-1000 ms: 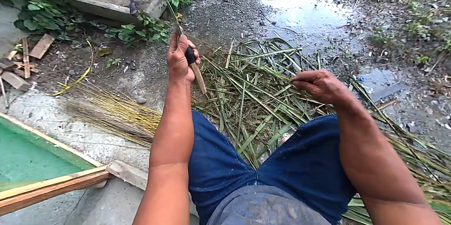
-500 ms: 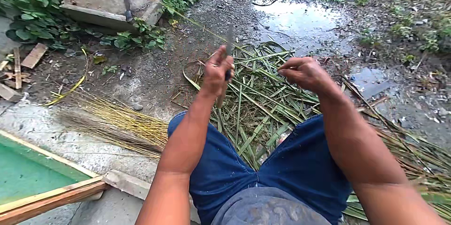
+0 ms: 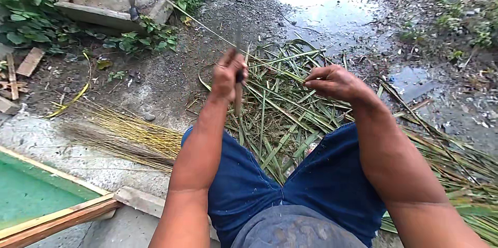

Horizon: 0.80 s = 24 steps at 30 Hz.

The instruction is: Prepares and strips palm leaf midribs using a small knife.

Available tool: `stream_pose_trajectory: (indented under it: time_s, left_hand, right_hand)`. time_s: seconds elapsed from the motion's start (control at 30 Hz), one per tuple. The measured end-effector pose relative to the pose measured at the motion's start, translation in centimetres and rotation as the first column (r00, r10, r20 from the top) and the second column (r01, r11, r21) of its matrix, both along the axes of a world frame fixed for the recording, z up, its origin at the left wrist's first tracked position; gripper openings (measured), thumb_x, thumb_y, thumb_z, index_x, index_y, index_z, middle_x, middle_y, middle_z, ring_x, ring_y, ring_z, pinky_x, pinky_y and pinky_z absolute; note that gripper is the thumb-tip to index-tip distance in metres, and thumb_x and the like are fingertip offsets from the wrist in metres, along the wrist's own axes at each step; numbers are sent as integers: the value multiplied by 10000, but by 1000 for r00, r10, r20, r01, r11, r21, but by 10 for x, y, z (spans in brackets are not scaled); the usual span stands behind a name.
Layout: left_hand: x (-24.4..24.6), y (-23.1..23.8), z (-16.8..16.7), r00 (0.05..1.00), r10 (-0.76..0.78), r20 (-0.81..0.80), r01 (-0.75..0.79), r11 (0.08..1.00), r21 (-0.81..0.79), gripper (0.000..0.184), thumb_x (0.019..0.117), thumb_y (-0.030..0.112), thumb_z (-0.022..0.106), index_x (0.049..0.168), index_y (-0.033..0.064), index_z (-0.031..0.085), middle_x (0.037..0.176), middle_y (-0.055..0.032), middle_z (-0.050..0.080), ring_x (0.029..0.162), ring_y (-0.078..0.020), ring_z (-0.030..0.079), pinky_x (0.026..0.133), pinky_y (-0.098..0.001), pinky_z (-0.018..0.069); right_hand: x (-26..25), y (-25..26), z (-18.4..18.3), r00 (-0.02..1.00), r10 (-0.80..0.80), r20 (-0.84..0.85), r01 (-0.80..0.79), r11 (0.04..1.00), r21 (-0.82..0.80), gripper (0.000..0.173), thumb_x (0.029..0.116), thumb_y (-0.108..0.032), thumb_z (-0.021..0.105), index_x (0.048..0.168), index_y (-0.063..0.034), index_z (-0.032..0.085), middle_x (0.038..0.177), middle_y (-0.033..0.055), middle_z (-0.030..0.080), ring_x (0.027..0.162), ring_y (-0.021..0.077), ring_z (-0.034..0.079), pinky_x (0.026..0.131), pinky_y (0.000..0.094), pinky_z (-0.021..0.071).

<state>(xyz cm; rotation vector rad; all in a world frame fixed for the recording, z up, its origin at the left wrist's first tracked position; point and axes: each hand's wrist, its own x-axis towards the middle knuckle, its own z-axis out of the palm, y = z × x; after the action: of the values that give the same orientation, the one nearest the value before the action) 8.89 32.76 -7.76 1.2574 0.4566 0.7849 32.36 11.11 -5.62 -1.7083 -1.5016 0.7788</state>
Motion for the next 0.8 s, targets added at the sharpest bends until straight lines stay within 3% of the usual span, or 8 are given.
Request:
stream_pose_trajectory:
  time_s: [0.17,0.3,0.4,0.5,0.6,0.8]
  left_hand:
    - [-28,46,14,957,256,136,-244,965,-97,306,1115,253,411,1402,195,498,785,22,605,571,-103,601,487,-250,546]
    - [-22,29,11,968,209,137,-199,977,-79,322,1116,241,390,1427,201,462,768,35,592,566,-94,595,487,-237,539]
    - [-5,0,3,988,106,114,-104,994,-24,367,1088,197,426,1453,156,437,788,36,585,576,-80,581,493,-231,533]
    - [12,-34,-8,998,-25,51,25,1000,-4,410,1048,134,488,1453,86,441,797,10,598,587,-85,579,509,-238,527]
    - [20,-51,-16,995,-99,22,100,993,-62,500,1033,76,531,1512,30,395,838,-26,615,596,-98,592,510,-232,531]
    - [9,-18,-13,998,16,64,-11,997,-75,357,1070,142,482,1424,93,480,802,-5,611,577,-96,594,501,-234,540]
  right_hand:
    - [21,-20,4,999,-24,42,26,998,-59,181,990,-148,582,977,-89,753,735,-29,637,515,35,474,500,261,439]
    - [16,-9,2,996,-77,51,86,971,-222,201,1022,-133,601,1171,-58,714,896,67,695,597,132,588,601,375,547]
    - [-5,8,2,998,-54,-8,52,984,-169,251,1035,-168,584,1230,-48,686,909,78,691,605,130,587,600,363,545]
    - [-27,27,-3,999,-16,-52,13,998,-54,268,1047,-205,552,1200,-40,700,868,63,700,602,107,614,606,333,570]
    - [-39,39,-11,997,-41,-66,43,999,27,240,1053,-180,545,1091,-31,729,796,45,673,551,76,566,558,299,535]
    - [-34,34,-3,999,-6,39,3,997,76,241,1042,-201,544,1010,-81,751,754,-13,645,580,43,530,572,277,481]
